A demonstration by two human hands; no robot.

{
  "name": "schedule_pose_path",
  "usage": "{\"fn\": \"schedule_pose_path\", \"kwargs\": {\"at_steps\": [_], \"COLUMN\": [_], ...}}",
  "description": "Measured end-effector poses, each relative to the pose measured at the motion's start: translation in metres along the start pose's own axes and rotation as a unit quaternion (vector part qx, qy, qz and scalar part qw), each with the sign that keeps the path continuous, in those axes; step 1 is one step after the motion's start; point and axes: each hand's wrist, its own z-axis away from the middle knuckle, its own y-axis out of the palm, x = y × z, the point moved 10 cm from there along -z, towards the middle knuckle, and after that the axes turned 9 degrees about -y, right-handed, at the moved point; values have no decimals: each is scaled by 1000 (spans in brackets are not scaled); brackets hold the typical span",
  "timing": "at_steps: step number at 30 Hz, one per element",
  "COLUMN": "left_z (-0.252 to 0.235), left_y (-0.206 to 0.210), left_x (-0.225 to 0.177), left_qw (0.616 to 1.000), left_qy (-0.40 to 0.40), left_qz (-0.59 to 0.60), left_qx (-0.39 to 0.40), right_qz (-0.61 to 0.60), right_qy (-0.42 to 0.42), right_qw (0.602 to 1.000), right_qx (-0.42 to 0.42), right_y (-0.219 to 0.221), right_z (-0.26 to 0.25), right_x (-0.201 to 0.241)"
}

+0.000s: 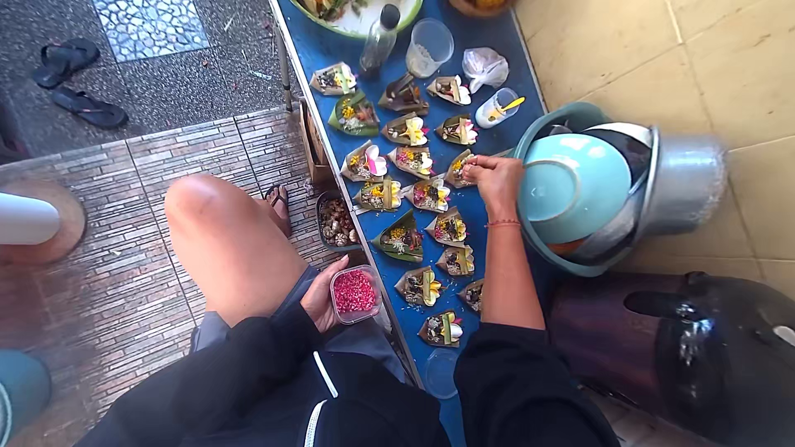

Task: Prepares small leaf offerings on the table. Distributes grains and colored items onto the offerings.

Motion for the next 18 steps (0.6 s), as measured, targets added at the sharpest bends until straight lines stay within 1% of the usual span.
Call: {"fn": "schedule_pose_path", "kwargs": {"at_steps": [2, 5, 9, 15, 18], "left_z": [-1, -1, -2, -1, -2], "left_y": [0, -2, -3, -2, -3], "left_x": [0, -1, 0, -1, 0], "left_qw": [1000, 1000, 1000, 1000, 1000], "left_qy": [0, -1, -5, 0, -2], "left_qz": [-1, 0, 1, 0, 4], "left_qx": [-2, -9, -7, -15, -11], "right_qz": [114, 192, 212, 233, 234], "right_qy": [-19, -44, -44, -69, -67], "right_qw": [993, 980, 975, 966, 966], "right_qx": [11, 41, 57, 91, 85], "right_y": [4, 15, 20, 25, 25], "right_z": [-10, -15, -15, -15, -16], "right_x": [2, 4, 0, 2, 2]}}
